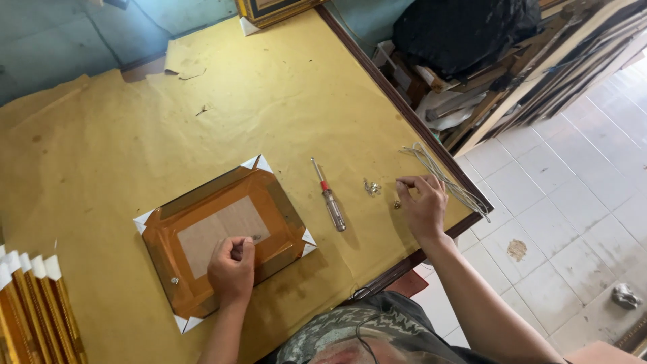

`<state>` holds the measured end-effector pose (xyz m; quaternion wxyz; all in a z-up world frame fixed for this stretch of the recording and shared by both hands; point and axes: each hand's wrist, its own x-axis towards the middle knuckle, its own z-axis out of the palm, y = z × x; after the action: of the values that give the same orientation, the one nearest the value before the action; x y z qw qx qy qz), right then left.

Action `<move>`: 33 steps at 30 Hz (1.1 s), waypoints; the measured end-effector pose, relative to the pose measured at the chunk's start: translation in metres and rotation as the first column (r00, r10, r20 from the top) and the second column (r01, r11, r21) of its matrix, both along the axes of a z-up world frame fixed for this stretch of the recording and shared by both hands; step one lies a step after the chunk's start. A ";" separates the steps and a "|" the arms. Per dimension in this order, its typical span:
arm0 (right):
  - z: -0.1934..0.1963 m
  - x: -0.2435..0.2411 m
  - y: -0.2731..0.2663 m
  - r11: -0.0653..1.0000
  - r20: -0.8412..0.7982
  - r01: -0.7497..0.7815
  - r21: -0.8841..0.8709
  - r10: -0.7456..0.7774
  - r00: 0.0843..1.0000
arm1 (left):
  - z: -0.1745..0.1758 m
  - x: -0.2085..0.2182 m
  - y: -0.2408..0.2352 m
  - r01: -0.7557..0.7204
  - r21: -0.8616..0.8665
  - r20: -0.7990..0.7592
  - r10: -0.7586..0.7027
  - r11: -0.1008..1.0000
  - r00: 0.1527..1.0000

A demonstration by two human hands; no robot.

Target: Attaching a hanging wire to the back of a picture frame using a screwdriver and screws.

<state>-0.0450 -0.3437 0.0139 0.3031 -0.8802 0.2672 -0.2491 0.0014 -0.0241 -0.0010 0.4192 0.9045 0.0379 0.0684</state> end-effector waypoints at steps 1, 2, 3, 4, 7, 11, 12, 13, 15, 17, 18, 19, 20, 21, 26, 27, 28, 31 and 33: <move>0.004 0.009 0.013 1.000 -0.001 -0.020 0.004 0.020 1.000 | 0.002 0.000 0.000 -0.020 0.004 -0.001 0.020 1.000 1.000; 0.007 0.017 0.027 0.990 0.061 -0.104 0.091 0.099 0.993 | 0.003 0.000 0.000 -0.006 -0.021 0.009 0.006 1.000 1.000; 0.011 0.024 0.041 0.967 0.127 -0.189 0.172 0.169 0.977 | 0.004 -0.001 0.001 0.010 -0.046 0.018 -0.009 0.999 1.000; 0.007 0.031 0.058 0.963 0.125 -0.206 0.176 0.186 0.975 | 0.004 -0.002 0.002 -0.008 -0.043 0.016 0.009 0.999 1.000; -0.001 0.050 0.106 0.844 0.096 -0.294 0.448 0.282 0.955 | 0.003 -0.003 0.004 -0.025 -0.141 0.038 0.031 0.990 0.999; 0.004 0.061 0.162 0.598 0.033 -0.403 0.693 0.532 0.846 | 0.001 -0.002 0.007 -0.007 -0.201 0.053 0.018 0.980 0.998; 0.005 0.062 0.172 0.544 -0.005 -0.424 0.724 0.619 0.785 | 0.001 -0.002 0.008 0.015 -0.230 0.046 -0.004 0.973 0.999; 0.004 0.062 0.177 0.536 -0.002 -0.434 0.724 0.630 0.776 | 0.002 -0.002 0.008 0.001 -0.228 0.048 0.010 0.974 0.999; 0.001 0.061 0.187 0.648 -0.196 -0.479 0.593 0.692 0.694 | 0.004 -0.002 0.010 0.038 -0.188 0.058 -0.027 0.981 0.998; -0.011 0.059 0.188 0.659 -0.218 -0.500 0.562 0.701 0.679 | 0.008 -0.003 0.011 0.037 -0.198 0.035 -0.031 0.979 0.999; -0.017 0.058 0.187 0.675 -0.241 -0.513 0.530 0.700 0.672 | 0.010 -0.003 0.011 0.049 -0.210 0.011 -0.048 0.976 0.999; -0.018 0.060 0.185 0.673 -0.243 -0.514 0.532 0.702 0.669 | 0.011 -0.004 0.011 0.045 -0.210 0.009 -0.044 0.977 0.999; -0.020 0.061 0.183 0.655 -0.237 -0.514 0.554 0.715 0.658 | 0.012 -0.005 0.011 0.048 -0.233 -0.014 -0.053 0.971 0.999; -0.022 0.064 0.179 0.642 -0.230 -0.511 0.572 0.723 0.651 | 0.013 -0.004 0.009 0.057 -0.259 -0.032 -0.067 0.964 0.997; 0.002 0.058 0.158 0.465 -0.091 -0.261 0.846 0.608 0.789 | 0.020 -0.005 0.008 0.038 -0.235 -0.076 -0.057 0.971 0.995; 0.004 0.058 0.148 0.451 -0.070 -0.223 0.864 0.546 0.835 | 0.015 -0.004 0.006 0.030 -0.221 -0.089 -0.051 0.975 0.995; 0.002 0.058 0.135 0.460 -0.069 -0.221 0.860 0.534 0.843 | 0.012 -0.003 0.007 0.045 -0.227 -0.083 -0.066 0.973 0.994; 0.012 0.051 0.097 0.486 -0.073 -0.138 0.863 0.391 0.917 | 0.002 -0.004 0.007 0.045 -0.112 -0.119 -0.058 0.993 0.991; 0.042 0.043 0.076 0.664 -0.238 0.006 0.748 0.260 0.936 | 0.003 -0.004 0.004 0.047 -0.028 -0.076 -0.049 0.999 0.996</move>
<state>-0.0021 -0.2679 0.0559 0.6010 -0.7271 0.3280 0.0507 -0.0028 -0.0198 0.0015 0.4306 0.9016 0.0331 0.0231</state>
